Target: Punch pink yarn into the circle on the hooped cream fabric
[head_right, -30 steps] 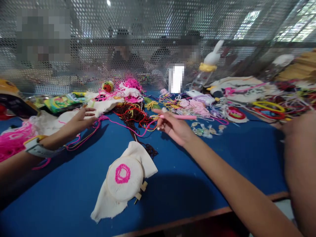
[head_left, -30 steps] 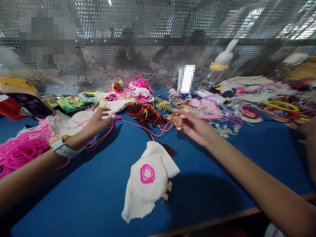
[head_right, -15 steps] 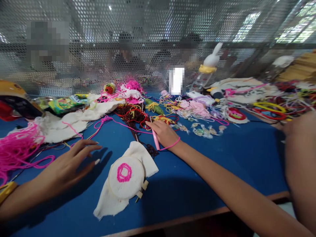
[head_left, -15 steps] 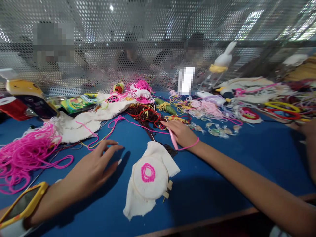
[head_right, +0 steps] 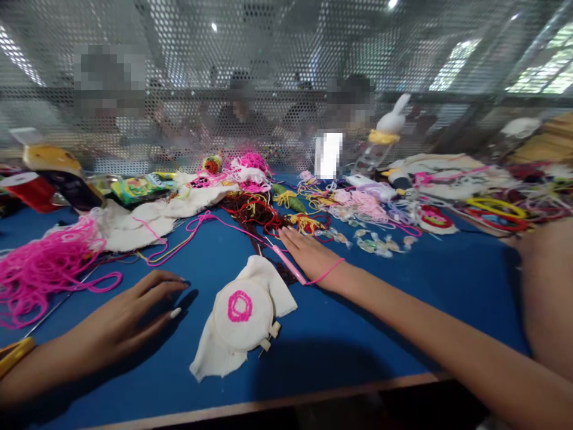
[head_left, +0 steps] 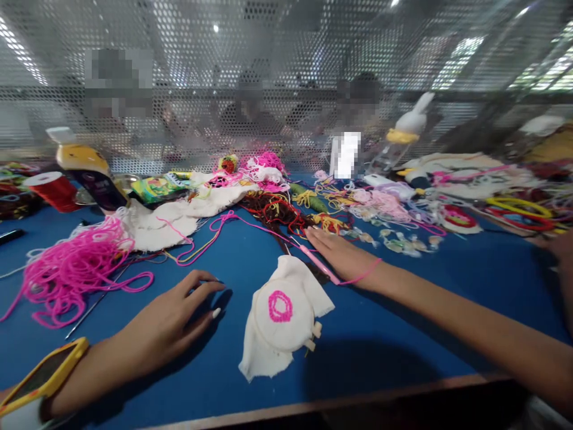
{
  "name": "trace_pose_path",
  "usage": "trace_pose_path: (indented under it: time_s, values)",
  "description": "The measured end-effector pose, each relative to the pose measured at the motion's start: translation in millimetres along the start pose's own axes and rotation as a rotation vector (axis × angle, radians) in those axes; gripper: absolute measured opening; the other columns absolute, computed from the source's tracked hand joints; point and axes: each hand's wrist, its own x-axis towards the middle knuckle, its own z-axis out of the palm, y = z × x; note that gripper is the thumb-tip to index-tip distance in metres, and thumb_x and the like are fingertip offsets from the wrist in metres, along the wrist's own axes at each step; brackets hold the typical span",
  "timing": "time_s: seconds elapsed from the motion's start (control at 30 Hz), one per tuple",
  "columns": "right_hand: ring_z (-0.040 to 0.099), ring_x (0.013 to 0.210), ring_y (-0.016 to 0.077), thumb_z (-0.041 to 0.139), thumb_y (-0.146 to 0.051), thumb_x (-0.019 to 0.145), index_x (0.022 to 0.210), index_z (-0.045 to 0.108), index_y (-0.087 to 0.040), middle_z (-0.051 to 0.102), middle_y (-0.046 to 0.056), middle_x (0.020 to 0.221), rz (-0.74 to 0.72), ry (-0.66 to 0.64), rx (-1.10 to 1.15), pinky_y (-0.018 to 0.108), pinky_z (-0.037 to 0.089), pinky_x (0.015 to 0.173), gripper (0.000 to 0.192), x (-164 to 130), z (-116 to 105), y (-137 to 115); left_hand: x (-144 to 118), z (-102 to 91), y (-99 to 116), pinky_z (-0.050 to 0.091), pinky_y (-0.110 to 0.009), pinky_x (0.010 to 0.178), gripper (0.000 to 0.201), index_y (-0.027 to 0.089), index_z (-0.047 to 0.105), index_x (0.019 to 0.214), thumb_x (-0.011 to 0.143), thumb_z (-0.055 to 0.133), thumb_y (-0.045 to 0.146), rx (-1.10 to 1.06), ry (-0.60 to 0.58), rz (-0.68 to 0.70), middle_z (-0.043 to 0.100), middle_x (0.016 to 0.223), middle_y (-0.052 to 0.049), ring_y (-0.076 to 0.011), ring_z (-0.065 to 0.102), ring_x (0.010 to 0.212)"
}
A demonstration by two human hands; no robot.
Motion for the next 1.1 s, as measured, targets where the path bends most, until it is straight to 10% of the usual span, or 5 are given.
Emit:
trace_pose_path:
  time_s: [0.3, 0.77, 0.9, 0.97, 1.1]
  values:
    - [0.057, 0.058, 0.0138, 0.064, -0.020, 0.067, 0.071, 0.063, -0.019, 0.059, 0.000, 0.065, -0.057, -0.592, 0.236, 0.021, 0.044, 0.051, 0.004, 22, -67, 2, -11, -1.4, 4, 0.050, -0.036, 0.089, 0.034, 0.026, 0.041, 0.127, 0.094, 0.038, 0.026, -0.013, -0.003, 0.014, 0.043, 0.126, -0.010, -0.0195, 0.056, 0.102]
    - [0.055, 0.116, 0.0215, 0.068, -0.028, 0.074, 0.103, 0.071, -0.024, 0.066, 0.007, 0.115, 0.074, -0.754, 0.614, 0.035, 0.045, 0.094, 0.029, 5, -120, 53, 0, -2.6, -1, 0.056, -0.027, 0.074, 0.027, 0.024, 0.056, 0.114, 0.093, 0.038, 0.022, 0.106, 0.072, 0.153, 0.059, 0.109, -0.008, -0.0167, 0.064, 0.086]
    - [0.066, 0.060, 0.0165, 0.057, -0.041, 0.081, 0.098, 0.072, -0.019, 0.072, 0.006, 0.080, 0.304, -0.316, 0.533, 0.028, 0.053, 0.056, 0.031, 7, -96, 53, 13, -1.8, 5, 0.056, -0.029, 0.074, 0.029, 0.024, 0.052, 0.119, 0.093, 0.039, 0.023, 0.150, 0.079, 0.165, 0.059, 0.110, -0.009, -0.0177, 0.063, 0.086]
    - [0.060, 0.052, 0.0131, 0.049, -0.042, 0.086, 0.122, 0.059, -0.019, 0.068, 0.011, 0.103, 0.399, 0.089, 0.385, 0.030, 0.052, 0.053, 0.044, 12, -73, 48, 22, 0.3, 10, 0.055, -0.033, 0.080, 0.031, 0.025, 0.049, 0.122, 0.092, 0.042, 0.024, 0.158, 0.093, 0.178, 0.056, 0.116, -0.010, -0.0197, 0.061, 0.094]
    - [0.060, 0.061, 0.0135, 0.048, -0.038, 0.087, 0.146, 0.022, -0.025, 0.034, 0.015, 0.145, 0.254, 0.274, 0.319, 0.034, 0.054, 0.060, 0.066, 22, -32, 36, 41, 5.1, 20, 0.053, -0.034, 0.085, 0.033, 0.024, 0.047, 0.124, 0.091, 0.044, 0.024, 0.118, 0.119, 0.216, 0.055, 0.117, -0.009, -0.0207, 0.058, 0.101]
